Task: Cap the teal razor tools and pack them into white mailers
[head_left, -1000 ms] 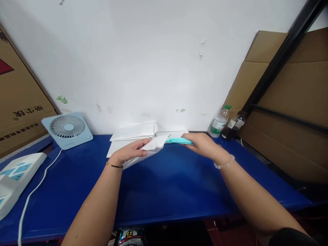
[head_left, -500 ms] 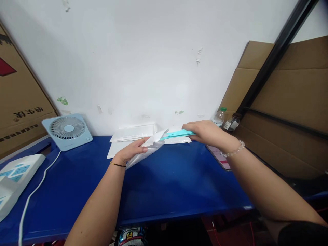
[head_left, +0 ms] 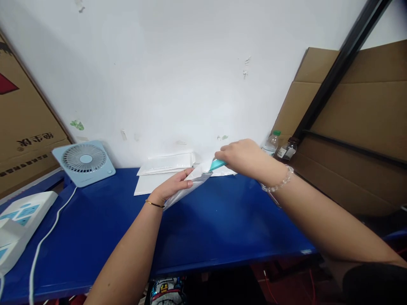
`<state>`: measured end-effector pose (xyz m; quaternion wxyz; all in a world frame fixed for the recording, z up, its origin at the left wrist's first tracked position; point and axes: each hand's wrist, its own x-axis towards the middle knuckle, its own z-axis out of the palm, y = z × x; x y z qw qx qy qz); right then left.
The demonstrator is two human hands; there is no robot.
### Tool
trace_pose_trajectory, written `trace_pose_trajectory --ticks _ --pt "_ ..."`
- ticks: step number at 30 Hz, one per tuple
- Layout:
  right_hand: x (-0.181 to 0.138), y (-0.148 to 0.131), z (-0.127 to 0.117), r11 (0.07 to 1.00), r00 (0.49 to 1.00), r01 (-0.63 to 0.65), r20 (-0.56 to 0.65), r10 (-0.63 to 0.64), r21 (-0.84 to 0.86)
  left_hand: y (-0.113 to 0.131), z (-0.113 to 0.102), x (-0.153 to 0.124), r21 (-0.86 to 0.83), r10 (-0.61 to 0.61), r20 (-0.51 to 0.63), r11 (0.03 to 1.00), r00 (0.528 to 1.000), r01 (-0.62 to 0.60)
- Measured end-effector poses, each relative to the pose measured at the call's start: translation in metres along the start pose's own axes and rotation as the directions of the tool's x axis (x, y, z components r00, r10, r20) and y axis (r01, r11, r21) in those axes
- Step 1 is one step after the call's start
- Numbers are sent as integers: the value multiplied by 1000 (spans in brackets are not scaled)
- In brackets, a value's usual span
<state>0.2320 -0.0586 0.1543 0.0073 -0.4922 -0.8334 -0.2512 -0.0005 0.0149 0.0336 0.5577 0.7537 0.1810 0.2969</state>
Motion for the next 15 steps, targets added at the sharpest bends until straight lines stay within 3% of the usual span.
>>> trace_pose_trajectory --ticks 5,9,12,15 --pt "24 -22 -16 998 999 43 8 -43 47 -11 14 10 -160 -34 -91 987 995 19" --pt "38 -12 -27 969 994 84 44 -97 232 -20 24 15 -372 -81 -110 928 991 34" --pt "42 6 -30 870 988 146 -30 -150 471 -16 32 17 -526 -85 -88 850 993 26" --pt "42 18 -23 690 988 153 -106 -110 707 -5 40 16 -671 -23 -69 741 997 -29"
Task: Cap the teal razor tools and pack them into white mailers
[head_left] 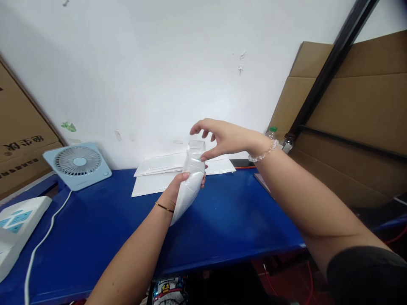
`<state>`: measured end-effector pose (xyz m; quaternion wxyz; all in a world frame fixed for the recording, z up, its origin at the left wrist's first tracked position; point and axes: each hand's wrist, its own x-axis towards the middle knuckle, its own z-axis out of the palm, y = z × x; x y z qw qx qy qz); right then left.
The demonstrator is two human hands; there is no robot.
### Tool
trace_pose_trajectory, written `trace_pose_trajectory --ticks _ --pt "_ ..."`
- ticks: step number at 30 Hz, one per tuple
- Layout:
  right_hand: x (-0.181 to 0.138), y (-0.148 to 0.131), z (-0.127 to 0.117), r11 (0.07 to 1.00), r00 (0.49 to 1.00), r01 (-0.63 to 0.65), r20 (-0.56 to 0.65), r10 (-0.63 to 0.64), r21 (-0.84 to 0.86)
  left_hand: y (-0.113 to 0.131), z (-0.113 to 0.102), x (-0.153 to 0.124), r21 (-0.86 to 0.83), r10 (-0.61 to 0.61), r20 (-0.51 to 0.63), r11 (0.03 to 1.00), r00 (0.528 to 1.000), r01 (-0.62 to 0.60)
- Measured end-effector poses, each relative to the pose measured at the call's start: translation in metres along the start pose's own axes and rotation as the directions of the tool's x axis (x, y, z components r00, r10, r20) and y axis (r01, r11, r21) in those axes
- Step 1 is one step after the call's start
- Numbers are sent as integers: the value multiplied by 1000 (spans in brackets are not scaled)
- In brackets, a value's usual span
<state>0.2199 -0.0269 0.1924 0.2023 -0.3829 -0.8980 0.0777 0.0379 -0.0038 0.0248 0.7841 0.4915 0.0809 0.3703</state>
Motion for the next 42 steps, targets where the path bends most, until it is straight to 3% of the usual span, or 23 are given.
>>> trace_pose_trajectory --ticks 3,8,11,13,14,15,17,20,23,25,27,30,33,36,42 --pt "-1 16 18 941 995 -91 -14 101 327 2 13 -3 -149 4 43 989 999 2" --pt "-5 52 66 711 947 -194 -59 316 676 -3 13 -3 -250 -141 100 955 985 163" --pt "-18 85 83 620 826 -199 -210 523 759 -11 -4 1 -188 -330 114 919 937 346" --pt "-32 107 91 534 700 -202 -260 665 821 -18 -20 5 -82 -436 1 897 900 435" --pt "-41 117 94 500 661 -181 -272 700 847 -21 -27 8 -39 -447 -61 895 893 445" --pt "-49 124 98 466 654 -176 -251 714 867 -24 -33 10 -12 -446 -105 895 889 447" --pt "-66 133 108 444 718 -136 -221 660 886 -29 -42 14 -8 -441 -139 896 887 444" --pt "-85 133 126 495 848 -71 -209 488 866 -33 -48 16 -104 -504 -93 863 859 495" --pt "-97 132 142 556 857 -83 -225 463 827 -37 -49 17 -265 -592 74 764 802 588" --pt "-100 138 149 547 816 -120 -232 530 828 -40 -51 18 -364 -608 137 703 782 611" --pt "-103 150 150 517 743 -138 -257 618 845 -44 -53 21 -433 -604 108 687 790 584" --pt "-105 178 147 507 568 -160 -341 749 847 -48 -57 24 -467 -559 25 726 829 504" --pt "-102 208 146 504 380 -370 -368 849 780 -48 -57 26 -457 -511 -40 773 858 440" --pt "-91 229 153 476 323 -503 -354 878 721 -47 -54 27 -452 -500 -140 800 854 394" --pt "-62 239 164 507 312 -660 -412 856 554 -51 -53 29 -484 -479 -347 828 806 284"
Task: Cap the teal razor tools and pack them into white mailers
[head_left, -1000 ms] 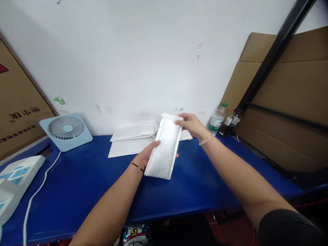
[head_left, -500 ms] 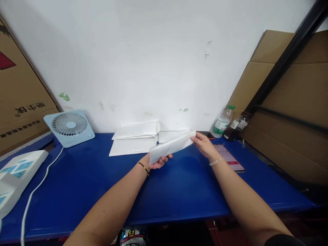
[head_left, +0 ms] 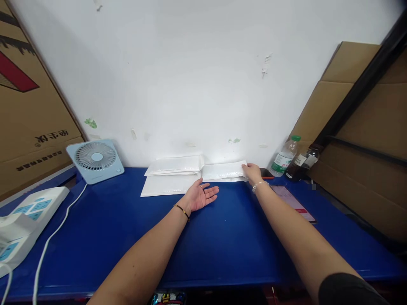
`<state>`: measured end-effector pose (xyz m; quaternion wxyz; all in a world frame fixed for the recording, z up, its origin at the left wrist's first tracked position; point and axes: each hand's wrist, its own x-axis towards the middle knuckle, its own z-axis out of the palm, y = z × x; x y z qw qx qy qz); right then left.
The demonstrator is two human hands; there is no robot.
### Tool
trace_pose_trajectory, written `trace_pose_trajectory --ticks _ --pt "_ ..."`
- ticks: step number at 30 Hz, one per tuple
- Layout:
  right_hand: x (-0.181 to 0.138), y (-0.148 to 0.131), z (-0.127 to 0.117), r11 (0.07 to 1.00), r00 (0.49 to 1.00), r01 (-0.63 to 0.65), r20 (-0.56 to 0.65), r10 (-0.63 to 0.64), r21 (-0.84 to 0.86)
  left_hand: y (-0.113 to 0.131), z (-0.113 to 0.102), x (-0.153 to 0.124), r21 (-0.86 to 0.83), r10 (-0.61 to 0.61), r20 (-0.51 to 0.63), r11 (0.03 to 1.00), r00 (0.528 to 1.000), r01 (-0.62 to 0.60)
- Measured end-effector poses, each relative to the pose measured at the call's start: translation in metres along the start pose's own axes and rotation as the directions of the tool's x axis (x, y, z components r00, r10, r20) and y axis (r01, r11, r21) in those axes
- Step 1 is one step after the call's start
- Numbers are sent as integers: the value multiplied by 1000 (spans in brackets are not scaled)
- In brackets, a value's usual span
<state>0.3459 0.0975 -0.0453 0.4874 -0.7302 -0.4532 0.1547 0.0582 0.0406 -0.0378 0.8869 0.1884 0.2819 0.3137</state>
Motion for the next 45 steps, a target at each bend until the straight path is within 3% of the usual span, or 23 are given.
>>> trace_pose_trajectory --ticks 3,5,7,8,10,12,14,16,18,21,24,26,27,28,30,33,37,41,45 --pt "-7 -15 5 986 995 85 -46 -93 -145 0 -1 3 -30 31 -44 999 999 -33" --pt "-18 -32 10 911 952 269 -56 -300 -314 0 -1 5 -42 52 -56 998 997 -54" --pt "-33 -55 21 712 811 557 91 -579 -427 1 -2 6 -47 76 -48 996 996 -78" --pt "-40 -67 28 600 708 692 215 -673 -401 1 -2 6 -48 89 -34 995 995 -91" --pt "-54 -91 45 420 528 844 379 -760 -334 2 -2 5 -60 123 11 991 992 -122" --pt "-64 -109 58 324 432 899 470 -770 -295 5 -3 2 -100 179 47 980 983 -173" --pt "-74 -118 63 305 398 917 517 -758 -257 8 -3 -1 -159 258 50 956 965 -247" --pt "-84 -119 55 352 412 911 503 -759 -214 11 -2 -3 -211 335 29 923 942 -322" --pt "-99 -112 36 439 463 884 438 -771 -162 11 0 -4 -242 395 13 893 919 -380" --pt "-123 -96 -1 632 599 775 322 -733 -6 4 5 -3 -255 477 17 852 879 -457" --pt "-133 -75 -28 849 834 469 194 -516 242 -6 11 -5 -247 547 -44 805 836 -540" --pt "-128 -60 -37 888 925 178 235 -298 425 -11 15 -8 -219 580 -123 776 806 -592" --pt "-124 -52 -39 877 937 37 289 -197 478 -13 16 -10 -196 592 -155 766 791 -612" --pt "-119 -44 -40 863 928 -90 357 -109 498 -14 17 -11 -168 607 -176 757 775 -632" --pt "-110 -31 -37 843 863 -285 505 19 457 -17 18 -12 -95 646 -209 734 734 -673" --pt "-107 -20 -29 854 752 -396 652 91 337 -19 19 -12 40 745 -262 644 614 -764" --pt "-111 -17 -21 910 701 -345 708 87 230 -15 20 -14 156 868 -193 488 458 -859" --pt "-111 -15 -19 933 693 -289 719 49 215 -9 26 -22 180 915 -61 402 398 -898" --pt "-110 -16 -24 961 713 -202 702 11 190 -7 37 -31 219 943 -13 327 333 -919"
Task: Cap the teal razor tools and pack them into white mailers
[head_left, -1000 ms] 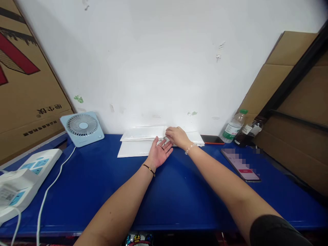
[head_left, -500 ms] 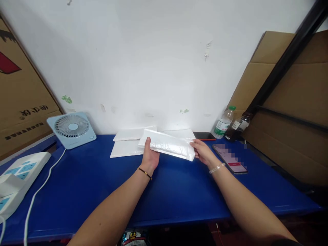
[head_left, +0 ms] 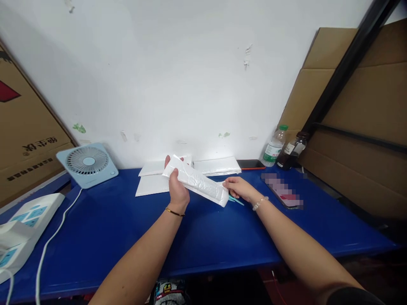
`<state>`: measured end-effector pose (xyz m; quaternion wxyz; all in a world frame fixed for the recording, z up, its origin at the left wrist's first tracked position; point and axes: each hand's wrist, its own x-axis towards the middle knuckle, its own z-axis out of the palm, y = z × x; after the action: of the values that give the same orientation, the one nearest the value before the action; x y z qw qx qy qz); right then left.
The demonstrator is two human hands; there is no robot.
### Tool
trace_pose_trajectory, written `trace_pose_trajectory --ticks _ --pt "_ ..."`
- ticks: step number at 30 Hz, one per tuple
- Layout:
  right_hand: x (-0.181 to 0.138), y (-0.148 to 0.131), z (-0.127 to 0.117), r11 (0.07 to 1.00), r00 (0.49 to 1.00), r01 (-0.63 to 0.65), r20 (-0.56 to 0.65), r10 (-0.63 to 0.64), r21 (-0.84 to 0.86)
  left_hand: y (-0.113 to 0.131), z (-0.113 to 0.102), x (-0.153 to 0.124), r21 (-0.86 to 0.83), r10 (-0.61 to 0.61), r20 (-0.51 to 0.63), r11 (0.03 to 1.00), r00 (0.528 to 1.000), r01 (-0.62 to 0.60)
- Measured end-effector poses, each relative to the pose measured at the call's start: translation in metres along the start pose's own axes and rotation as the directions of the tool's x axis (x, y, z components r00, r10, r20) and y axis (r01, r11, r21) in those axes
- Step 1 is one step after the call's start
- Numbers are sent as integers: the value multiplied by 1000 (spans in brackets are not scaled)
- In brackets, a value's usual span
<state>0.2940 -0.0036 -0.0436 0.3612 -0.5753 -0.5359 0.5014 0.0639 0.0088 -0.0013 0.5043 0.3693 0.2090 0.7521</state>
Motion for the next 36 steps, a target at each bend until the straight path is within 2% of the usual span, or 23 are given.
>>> trace_pose_trajectory --ticks 2,4,7,10,15,20,24,28,33,36 --pt "-4 -4 -5 996 999 35 -11 -36 -86 5 2 0 49 67 9 997 998 -67" --pt "-9 -7 -11 964 991 135 9 -136 -231 10 3 3 93 122 20 988 992 -123" --pt "-15 -9 -15 812 939 342 153 -307 -473 16 3 7 63 121 -5 991 993 -121" --pt "-13 -6 -4 681 894 447 258 -368 -580 19 5 9 -22 68 -64 997 996 -69" --pt "-2 -2 27 586 846 497 208 -491 -640 21 7 9 -22 18 -131 1000 991 -21" --pt "-1 -7 32 499 822 529 268 -502 -687 36 10 14 -26 86 -78 996 993 -88" --pt "-5 -10 24 457 830 520 300 -471 -722 63 12 23 22 234 -63 972 970 -233" --pt "-6 -10 18 423 819 535 325 -473 -731 94 2 39 94 334 -84 940 939 -327" --pt "-7 -10 17 447 813 552 335 -476 -704 125 -21 58 66 434 -190 901 881 -429" --pt "-8 -12 19 453 806 568 353 -475 -688 125 -43 66 89 371 -340 927 864 -363"
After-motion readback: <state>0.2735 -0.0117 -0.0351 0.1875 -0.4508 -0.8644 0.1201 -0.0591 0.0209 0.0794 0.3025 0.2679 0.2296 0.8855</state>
